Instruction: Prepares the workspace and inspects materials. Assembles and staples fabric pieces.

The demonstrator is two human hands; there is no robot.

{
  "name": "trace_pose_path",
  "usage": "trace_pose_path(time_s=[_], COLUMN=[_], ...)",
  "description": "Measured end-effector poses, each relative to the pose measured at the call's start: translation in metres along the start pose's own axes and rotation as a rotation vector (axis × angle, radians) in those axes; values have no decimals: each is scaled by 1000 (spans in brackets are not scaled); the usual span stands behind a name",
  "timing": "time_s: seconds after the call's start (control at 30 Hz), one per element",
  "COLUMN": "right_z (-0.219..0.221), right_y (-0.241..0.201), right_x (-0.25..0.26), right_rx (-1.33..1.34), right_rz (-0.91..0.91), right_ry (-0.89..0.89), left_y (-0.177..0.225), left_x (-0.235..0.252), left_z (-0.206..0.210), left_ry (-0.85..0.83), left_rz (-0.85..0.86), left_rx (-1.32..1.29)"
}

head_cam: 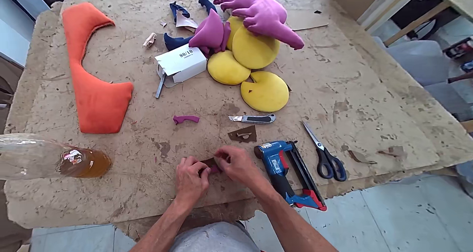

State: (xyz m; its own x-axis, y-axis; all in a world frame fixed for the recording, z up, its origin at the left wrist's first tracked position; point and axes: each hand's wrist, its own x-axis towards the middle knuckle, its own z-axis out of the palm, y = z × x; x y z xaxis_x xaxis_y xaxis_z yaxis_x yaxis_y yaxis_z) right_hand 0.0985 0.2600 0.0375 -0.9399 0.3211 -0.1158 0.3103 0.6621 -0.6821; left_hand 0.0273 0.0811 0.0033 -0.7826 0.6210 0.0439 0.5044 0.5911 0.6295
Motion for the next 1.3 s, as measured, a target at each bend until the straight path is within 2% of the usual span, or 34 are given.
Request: trace_pose_path(time_s=[0.13, 0.2, 0.37, 0.57, 0.67, 0.73, 0.87, 0.93, 1.03, 1.3], right_z=[10, 14, 12, 3, 3, 7, 26, 47, 70, 77], right_y=[2, 3, 4, 1, 5, 10, 8, 9, 18, 23], right_x=[14, 17, 21, 16, 12, 6, -31, -53, -66, -57], right_rx=[-293, -356, -363, -223, -159, -126, -212, -255, -268, -275], right_rz=[-140, -206, -283, -247, -286, -332, -296, -300, -301, -336], right_ry=[-68, -67, -131, -217, -229, -143, 281, 400, 426, 491], left_y=[5, 9, 21, 20, 18, 17, 15, 13, 11, 4], left_x=[-2, 0, 8, 5, 3, 3, 1, 1, -1, 2], left_z=[1, -3, -12, -9, -6, -5, -3, -3, 1, -2], left_ry=[18, 2, -91, -63, -59, -66, -82, -63, -24, -76], left_rz=[-64, -116, -270, -243, -180, -143, -116, -112, -94, -31], left_rx=[23, 31, 9, 22, 3, -7, -19, -49, -67, -95])
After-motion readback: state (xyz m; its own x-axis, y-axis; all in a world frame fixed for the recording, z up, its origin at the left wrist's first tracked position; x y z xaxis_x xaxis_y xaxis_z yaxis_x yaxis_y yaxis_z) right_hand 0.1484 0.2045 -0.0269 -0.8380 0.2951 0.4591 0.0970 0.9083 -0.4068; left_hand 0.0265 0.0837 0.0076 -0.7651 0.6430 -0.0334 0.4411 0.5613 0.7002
